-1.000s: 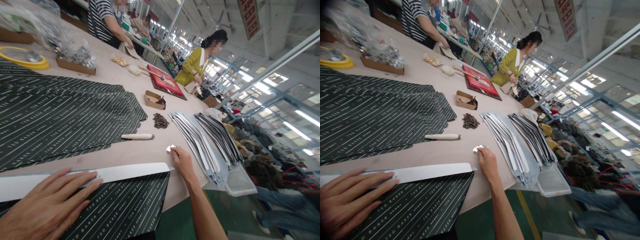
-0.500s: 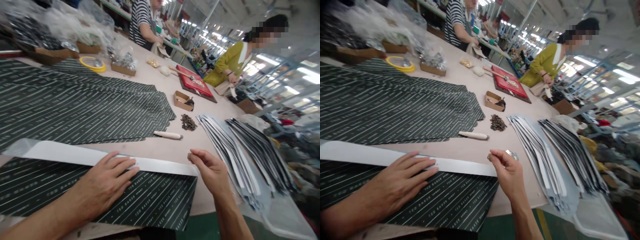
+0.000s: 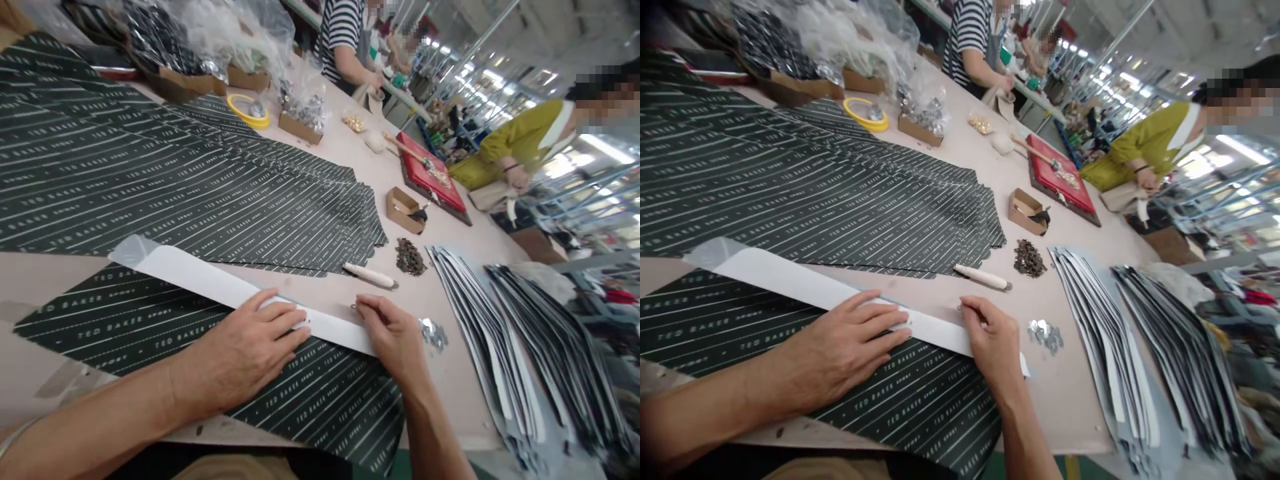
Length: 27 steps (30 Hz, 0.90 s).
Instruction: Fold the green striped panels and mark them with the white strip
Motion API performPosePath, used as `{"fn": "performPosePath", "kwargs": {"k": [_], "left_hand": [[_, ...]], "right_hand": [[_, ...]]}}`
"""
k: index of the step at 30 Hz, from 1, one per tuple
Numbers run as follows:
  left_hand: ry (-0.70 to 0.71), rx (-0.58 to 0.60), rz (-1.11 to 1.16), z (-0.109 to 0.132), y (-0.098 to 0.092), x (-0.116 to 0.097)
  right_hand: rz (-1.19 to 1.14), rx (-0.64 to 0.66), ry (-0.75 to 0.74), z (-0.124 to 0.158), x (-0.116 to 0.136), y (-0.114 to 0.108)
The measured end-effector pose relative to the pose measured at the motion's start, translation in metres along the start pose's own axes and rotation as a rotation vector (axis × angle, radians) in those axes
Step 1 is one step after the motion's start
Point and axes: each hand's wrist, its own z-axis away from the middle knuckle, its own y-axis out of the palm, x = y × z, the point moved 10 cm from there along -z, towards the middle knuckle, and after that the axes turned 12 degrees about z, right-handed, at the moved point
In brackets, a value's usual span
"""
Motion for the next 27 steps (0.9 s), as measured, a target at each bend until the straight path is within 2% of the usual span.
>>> {"fn": "performPosePath", "kwargs": {"k": [2, 5, 9, 22, 27], "left_hand": [[0.002, -0.021, 0.004, 0.0, 0.0, 0.001], [-0.001, -0.028, -0.001, 0.0, 0.001, 0.003], [0.0, -0.044, -0.006, -0.001, 0.0, 0.002], [-0.007, -0.043, 0.011, 0.0, 0.002, 0.003], [-0.001, -0.067, 0.004, -0.001, -0.003, 0.001]], "right_hand": [[-0.024, 0.031, 0.049, 0.0, -0.011, 0.001], [-0.019, 0.008, 0.102, 0.0, -0.023, -0.005], [0.097, -0.004, 0.065, -0.003, -0.025, -0.012], [0.315, 0.188, -0.404, -0.02, 0.022, 0.025], [0.453, 0.323, -0.586, -0.024, 0.039, 0.033]]}}
